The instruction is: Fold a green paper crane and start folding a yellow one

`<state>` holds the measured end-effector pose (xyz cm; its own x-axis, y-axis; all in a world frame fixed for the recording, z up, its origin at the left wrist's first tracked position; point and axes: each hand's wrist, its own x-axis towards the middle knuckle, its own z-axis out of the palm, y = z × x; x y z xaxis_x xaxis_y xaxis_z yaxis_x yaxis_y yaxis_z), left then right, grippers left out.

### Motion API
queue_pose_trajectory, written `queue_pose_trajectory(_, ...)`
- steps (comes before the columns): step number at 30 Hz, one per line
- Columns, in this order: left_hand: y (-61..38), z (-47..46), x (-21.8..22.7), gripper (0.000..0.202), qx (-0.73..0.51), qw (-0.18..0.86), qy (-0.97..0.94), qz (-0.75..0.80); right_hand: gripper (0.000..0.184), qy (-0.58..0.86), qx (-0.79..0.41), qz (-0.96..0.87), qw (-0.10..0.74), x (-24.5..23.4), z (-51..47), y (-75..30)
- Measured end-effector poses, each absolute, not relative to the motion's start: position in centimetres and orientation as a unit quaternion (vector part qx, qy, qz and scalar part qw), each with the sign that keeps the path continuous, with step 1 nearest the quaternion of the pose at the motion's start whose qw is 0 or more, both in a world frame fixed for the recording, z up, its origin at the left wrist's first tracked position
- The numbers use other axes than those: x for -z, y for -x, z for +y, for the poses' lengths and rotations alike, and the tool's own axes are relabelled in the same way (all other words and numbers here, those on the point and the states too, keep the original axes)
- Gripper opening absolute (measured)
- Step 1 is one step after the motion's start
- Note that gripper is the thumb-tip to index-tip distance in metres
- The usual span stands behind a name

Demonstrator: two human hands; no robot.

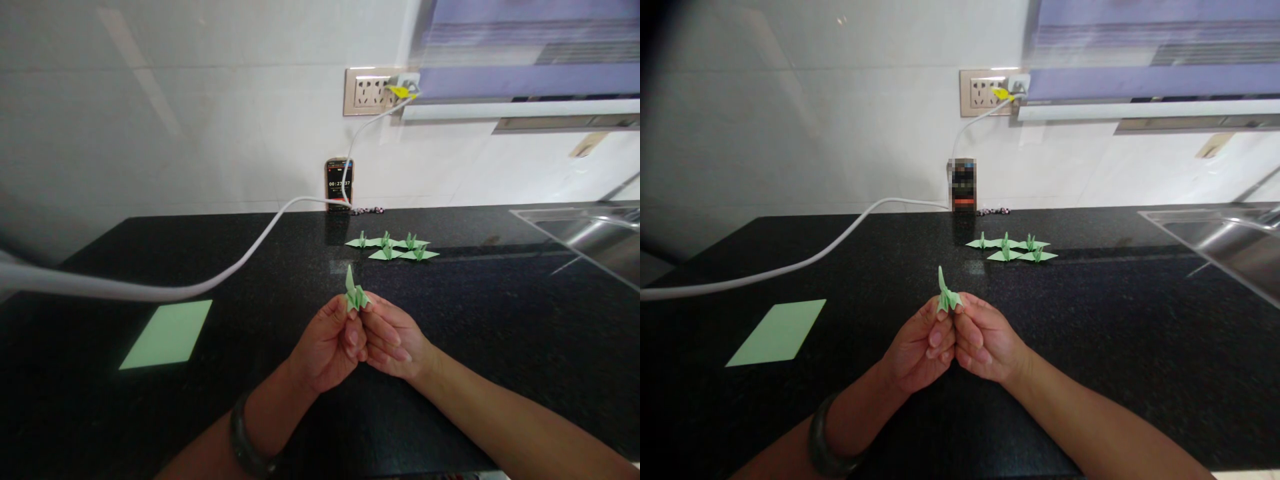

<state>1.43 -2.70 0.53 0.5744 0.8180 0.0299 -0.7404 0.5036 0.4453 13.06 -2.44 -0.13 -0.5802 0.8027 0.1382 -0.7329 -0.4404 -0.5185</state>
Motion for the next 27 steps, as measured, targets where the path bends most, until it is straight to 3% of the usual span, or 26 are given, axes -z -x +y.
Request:
queue_pose_trajectory(14, -1.4, -3.0, -0.6, 0.015, -0.447, 0.862, -0.223, 0.089, 0.02, 0.079, -0.842, -0.279, 0.455, 0.2, -2.7, -13.0)
queue_pose_trajectory(22, -0.6, -1.2, -0.1, 0.021, -0.435, 0.818, -0.329, 0.183, 0.021, 0.187, -0.766, -0.367, 0.493, -0.2, -1.8, -13.8)
queue_pose_trajectory(27, 0.9, 0.4, 0.0, 0.018, -0.43, 0.777, -0.379, 0.261, 0.018, 0.266, -0.718, -0.479, 0.43, 0.0, -1.2, -15.1)
